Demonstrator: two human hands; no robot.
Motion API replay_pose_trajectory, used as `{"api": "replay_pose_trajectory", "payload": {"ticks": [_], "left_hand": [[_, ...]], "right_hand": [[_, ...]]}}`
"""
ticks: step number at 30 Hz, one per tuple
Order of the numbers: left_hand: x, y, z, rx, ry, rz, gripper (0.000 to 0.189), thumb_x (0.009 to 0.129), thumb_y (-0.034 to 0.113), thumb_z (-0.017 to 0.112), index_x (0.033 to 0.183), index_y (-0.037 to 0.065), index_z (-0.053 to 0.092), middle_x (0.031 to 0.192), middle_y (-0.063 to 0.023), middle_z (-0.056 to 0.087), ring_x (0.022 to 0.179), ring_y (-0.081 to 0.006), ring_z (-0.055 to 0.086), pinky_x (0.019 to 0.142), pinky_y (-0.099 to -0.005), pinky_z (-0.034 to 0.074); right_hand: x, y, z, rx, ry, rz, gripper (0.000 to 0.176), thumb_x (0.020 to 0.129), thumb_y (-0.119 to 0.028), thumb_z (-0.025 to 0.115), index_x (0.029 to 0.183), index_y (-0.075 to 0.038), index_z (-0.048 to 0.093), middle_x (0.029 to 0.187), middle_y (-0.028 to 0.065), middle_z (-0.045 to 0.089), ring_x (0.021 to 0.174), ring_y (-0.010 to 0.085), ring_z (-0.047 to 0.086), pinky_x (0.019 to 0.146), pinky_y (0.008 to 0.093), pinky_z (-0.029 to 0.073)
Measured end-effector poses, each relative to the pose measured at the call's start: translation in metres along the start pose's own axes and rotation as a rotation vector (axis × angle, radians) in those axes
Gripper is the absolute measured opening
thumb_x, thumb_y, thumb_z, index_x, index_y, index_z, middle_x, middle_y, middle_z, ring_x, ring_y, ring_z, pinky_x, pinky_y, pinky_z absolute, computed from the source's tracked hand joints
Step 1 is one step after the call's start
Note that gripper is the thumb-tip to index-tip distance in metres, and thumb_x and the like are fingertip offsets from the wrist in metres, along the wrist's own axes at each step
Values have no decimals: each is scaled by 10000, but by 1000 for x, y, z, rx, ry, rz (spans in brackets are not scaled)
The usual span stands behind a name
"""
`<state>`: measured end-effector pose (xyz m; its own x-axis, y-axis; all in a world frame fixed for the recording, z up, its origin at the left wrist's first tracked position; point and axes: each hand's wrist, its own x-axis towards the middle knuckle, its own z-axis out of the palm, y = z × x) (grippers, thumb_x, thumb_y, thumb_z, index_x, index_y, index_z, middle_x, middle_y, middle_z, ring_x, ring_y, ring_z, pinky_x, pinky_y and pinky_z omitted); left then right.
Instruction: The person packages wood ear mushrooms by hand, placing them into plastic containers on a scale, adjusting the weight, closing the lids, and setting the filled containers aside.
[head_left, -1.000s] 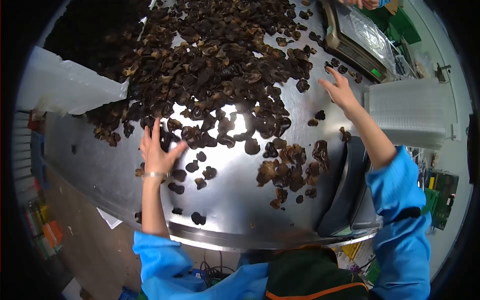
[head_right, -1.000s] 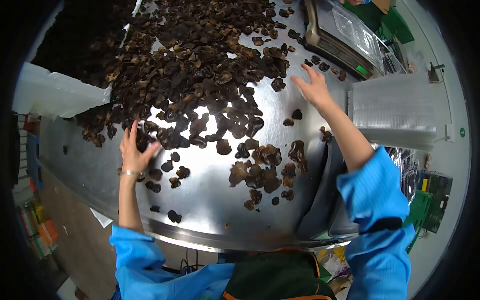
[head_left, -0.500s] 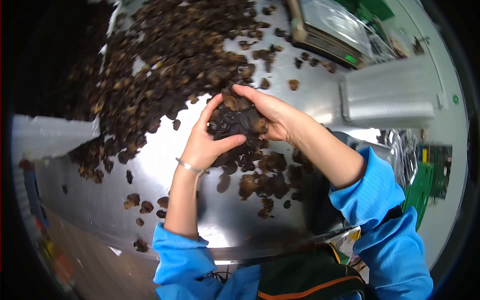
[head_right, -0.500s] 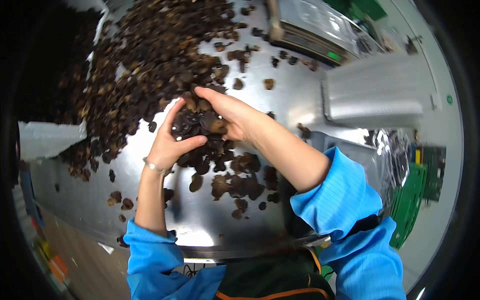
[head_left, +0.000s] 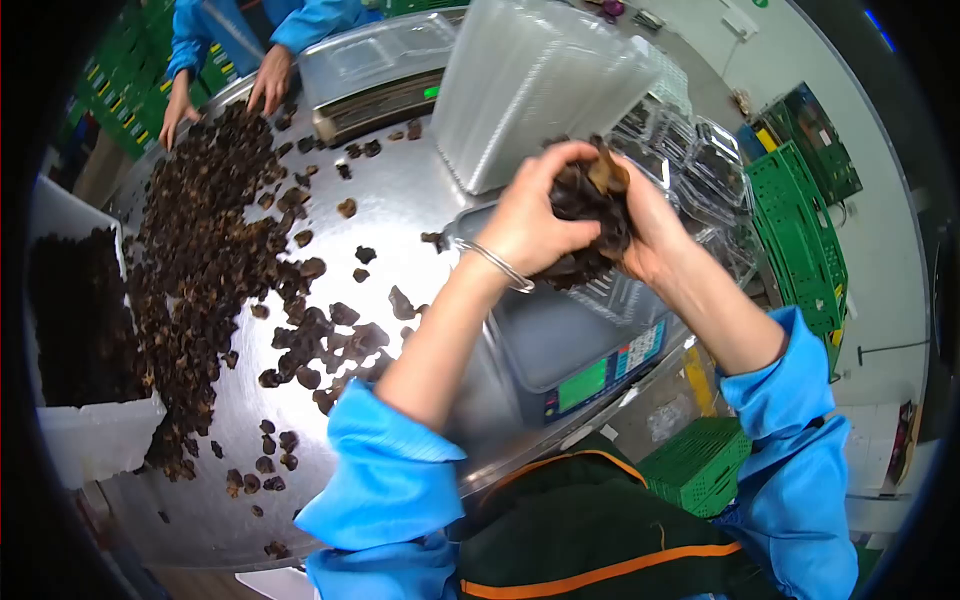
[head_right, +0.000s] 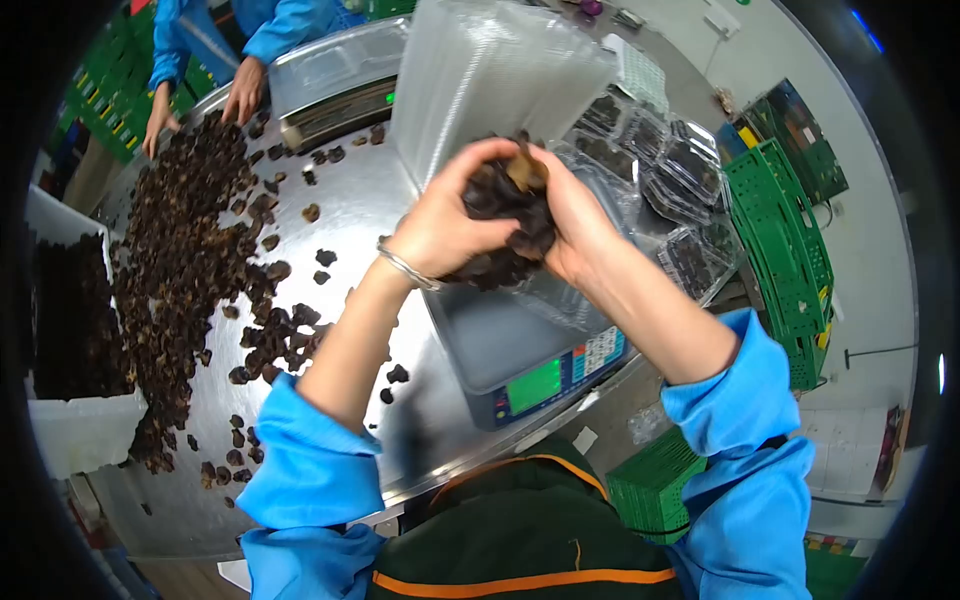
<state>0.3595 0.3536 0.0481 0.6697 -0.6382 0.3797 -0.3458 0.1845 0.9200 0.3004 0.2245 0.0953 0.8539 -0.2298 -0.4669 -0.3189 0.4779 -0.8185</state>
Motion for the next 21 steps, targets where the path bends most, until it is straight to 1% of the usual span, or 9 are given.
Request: {"api": "replay_pose_trajectory", "payload": {"ticks": [1, 3, 5, 8, 11, 15, 17, 19, 21], "left_hand": [[7, -12, 24, -12, -33, 7, 640, 645, 26, 694, 1234, 88, 448, 1134, -97, 518, 1070, -181, 505, 929, -286, 406], [14, -31, 63, -113, -74, -63, 668, 598, 73, 713, 1215, 144, 467, 1070, -155, 480, 1046, -309, 493, 925, -341, 402], [15, -34, 82, 46, -98, -57, 677, 601, 76, 710, 1226, 148, 462, 1100, -155, 481, 1061, -309, 494, 926, -336, 406], [9, -33, 89, 169, -145, -65, 643, 628, 51, 707, 1221, 148, 476, 1129, -150, 485, 1083, -301, 492, 938, -338, 406], [5, -12, 80, 292, -213, -169, 515, 674, -29, 658, 1157, 123, 561, 1198, -152, 502, 1090, -301, 518, 924, -328, 425], [1, -8, 67, 514, -150, -175, 392, 694, -92, 598, 1048, 73, 632, 1059, -109, 614, 993, -237, 584, 878, -298, 456], [-1, -8, 60, 571, -111, -180, 297, 736, -75, 593, 1009, 34, 637, 1002, -105, 632, 924, -208, 610, 796, -287, 492], [-12, -12, 51, 61, 184, -613, 182, 778, -58, 586, 943, 4, 633, 959, -101, 629, 860, -188, 618, 699, -277, 505], [-32, -17, 37, -342, 471, -611, 139, 774, -51, 601, 888, 28, 593, 857, -66, 593, 810, -169, 611, 564, -243, 458]], "right_hand": [[-3, 2, -23, 23, 40, 0, 345, 916, -393, 401, 1027, -114, 572, 960, 51, 631, 840, 176, 634, 685, 329, 541], [-2, 12, -64, 162, 98, -4, 350, 915, -401, 410, 1031, -110, 567, 980, 48, 625, 876, 180, 624, 719, 336, 527], [-4, 22, -89, 177, 218, -48, 310, 918, -362, 443, 1041, -97, 548, 1014, 50, 598, 898, 170, 592, 748, 316, 494], [-2, 38, -118, 15, 147, -268, 280, 895, -244, 539, 1094, -47, 523, 975, 40, 586, 910, 130, 554, 813, 259, 430], [-6, 45, -141, -474, 139, -435, 324, 837, -202, 605, 1095, -23, 528, 1092, 130, 517, 1016, 221, 518, 869, 307, 413], [-23, 42, -144, -1050, 91, -783, 361, 756, -132, 620, 1088, -27, 525, 1198, 215, 424, 1115, 377, 424, 960, 416, 358], [-24, 45, -147, -1161, -32, -799, 397, 745, -146, 615, 1123, -64, 525, 1263, 222, 382, 1193, 411, 346, 965, 481, 329], [-36, 45, -140, -1310, -44, -737, 456, 738, -164, 617, 1179, -112, 517, 1308, 218, 348, 1227, 413, 298, 970, 518, 289], [-45, 36, -142, -1300, -35, -755, 500, 724, -153, 608, 1214, -153, 509, 1338, 205, 325, 1238, 416, 271, 983, 530, 243]]}}
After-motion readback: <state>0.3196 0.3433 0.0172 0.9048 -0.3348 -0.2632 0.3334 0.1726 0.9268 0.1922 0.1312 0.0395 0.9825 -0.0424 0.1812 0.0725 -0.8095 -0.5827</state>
